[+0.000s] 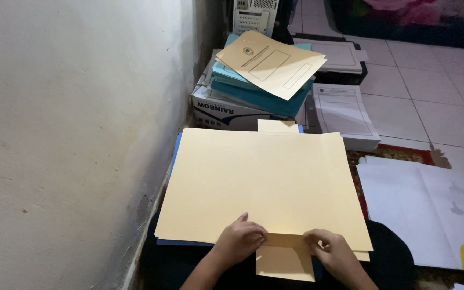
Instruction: Smoothing out and stacking yellow paper folders on the floor in a print shop environment.
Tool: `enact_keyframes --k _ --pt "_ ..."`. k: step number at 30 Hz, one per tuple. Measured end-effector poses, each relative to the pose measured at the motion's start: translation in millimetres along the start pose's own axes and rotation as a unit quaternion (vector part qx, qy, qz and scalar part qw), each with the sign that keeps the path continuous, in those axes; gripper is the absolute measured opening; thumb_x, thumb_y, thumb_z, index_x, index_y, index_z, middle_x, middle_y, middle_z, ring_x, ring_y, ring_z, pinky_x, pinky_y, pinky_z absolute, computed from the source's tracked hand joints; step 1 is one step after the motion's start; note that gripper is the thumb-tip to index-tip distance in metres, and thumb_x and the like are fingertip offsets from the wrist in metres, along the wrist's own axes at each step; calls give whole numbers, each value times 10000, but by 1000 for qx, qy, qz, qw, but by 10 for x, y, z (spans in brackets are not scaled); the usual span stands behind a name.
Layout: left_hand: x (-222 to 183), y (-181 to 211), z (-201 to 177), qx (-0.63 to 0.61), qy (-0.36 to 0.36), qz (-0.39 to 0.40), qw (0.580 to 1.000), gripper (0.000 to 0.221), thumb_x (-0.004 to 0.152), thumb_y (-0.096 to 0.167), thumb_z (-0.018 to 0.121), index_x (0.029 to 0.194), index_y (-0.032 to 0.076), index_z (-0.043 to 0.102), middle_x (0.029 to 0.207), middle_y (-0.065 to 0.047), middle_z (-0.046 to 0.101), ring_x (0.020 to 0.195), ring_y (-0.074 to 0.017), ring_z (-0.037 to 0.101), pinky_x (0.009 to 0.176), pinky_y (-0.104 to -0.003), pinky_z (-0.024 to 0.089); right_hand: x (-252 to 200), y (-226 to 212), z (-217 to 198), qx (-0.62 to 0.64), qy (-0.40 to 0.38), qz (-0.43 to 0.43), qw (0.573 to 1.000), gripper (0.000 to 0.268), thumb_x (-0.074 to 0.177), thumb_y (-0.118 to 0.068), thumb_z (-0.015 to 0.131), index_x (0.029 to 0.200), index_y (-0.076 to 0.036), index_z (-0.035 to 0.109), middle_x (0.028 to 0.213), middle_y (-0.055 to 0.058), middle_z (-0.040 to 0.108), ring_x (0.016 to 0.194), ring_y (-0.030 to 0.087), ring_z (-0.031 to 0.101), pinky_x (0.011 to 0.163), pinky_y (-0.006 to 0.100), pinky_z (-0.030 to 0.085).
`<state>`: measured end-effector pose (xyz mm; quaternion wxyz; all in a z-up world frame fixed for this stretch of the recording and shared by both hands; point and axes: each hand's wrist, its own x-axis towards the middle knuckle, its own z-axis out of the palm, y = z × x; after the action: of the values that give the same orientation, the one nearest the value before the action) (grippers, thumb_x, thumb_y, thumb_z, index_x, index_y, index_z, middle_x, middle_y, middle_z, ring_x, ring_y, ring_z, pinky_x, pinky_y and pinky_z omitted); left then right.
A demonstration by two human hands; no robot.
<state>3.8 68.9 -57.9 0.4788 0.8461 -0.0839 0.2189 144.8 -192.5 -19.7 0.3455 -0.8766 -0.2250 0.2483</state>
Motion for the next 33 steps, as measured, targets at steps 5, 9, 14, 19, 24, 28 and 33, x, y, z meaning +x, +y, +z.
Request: enact_keyframes --k 5,9,14,19,24,28,33 --pt "220 165 -55 5 6 -14 1000 88 917 95 755 856 128 699 803 2 728 719 -189 651 642 -334 537 80 -123 -86 48 -7 -19 999 180 939 -131 636 960 -118 815 855 -19 815 738 109 611 691 242 461" --pt "357 7 -76 60 15 -7 998 92 936 171 740 868 150 682 739 27 718 626 -165 670 670 -331 520 276 -185 -79 91 4 5 996 204 966 -275 674 1007 -102 774 802 22 670 729 122 552 646 242 377" --pt "406 -3 -156 53 23 -34 998 83 955 132 688 876 110 680 778 -20 684 704 -204 619 701 -348 499 369 -482 6 4 -23 39 999 307 934 -375 637 1088 -160 794 884 -4 732 772 117 597 672 262 436" --pt "394 -4 -97 120 43 -33 991 79 939 158 714 932 85 685 1021 -63 692 1021 -260 621 921 -416 460 581 -360 345 -109 29 -59 992 210 966 -337 621 1041 -170 726 1043 -10 658 1031 163 650 852 327 542" --pt "376 -1 -33 248 59 28 967 147 942 187 669 1061 101 672 1225 -95 689 1215 -311 585 964 -474 427 435 -540 586 -319 61 -154 933 645 1021 -515 272 1587 -206 281 1682 141 149 1556 317 71 1181 536 104" --pt "356 9 -62 250 -4 17 968 277 930 229 680 1160 75 679 1391 -144 636 1359 -361 513 1043 -506 363 335 -661 456 -315 26 -86 945 692 985 -550 317 1611 -272 225 1718 87 50 1580 287 -24 1221 515 14" --pt "358 -127 128 344 -119 -33 931 584 1063 371 310 1591 122 342 1676 -138 261 1554 -337 170 1219 -585 60 138 -1285 386 -360 -81 86 925 735 1051 -551 130 1631 -219 -176 1703 112 -314 1563 261 -270 1249 494 -145"
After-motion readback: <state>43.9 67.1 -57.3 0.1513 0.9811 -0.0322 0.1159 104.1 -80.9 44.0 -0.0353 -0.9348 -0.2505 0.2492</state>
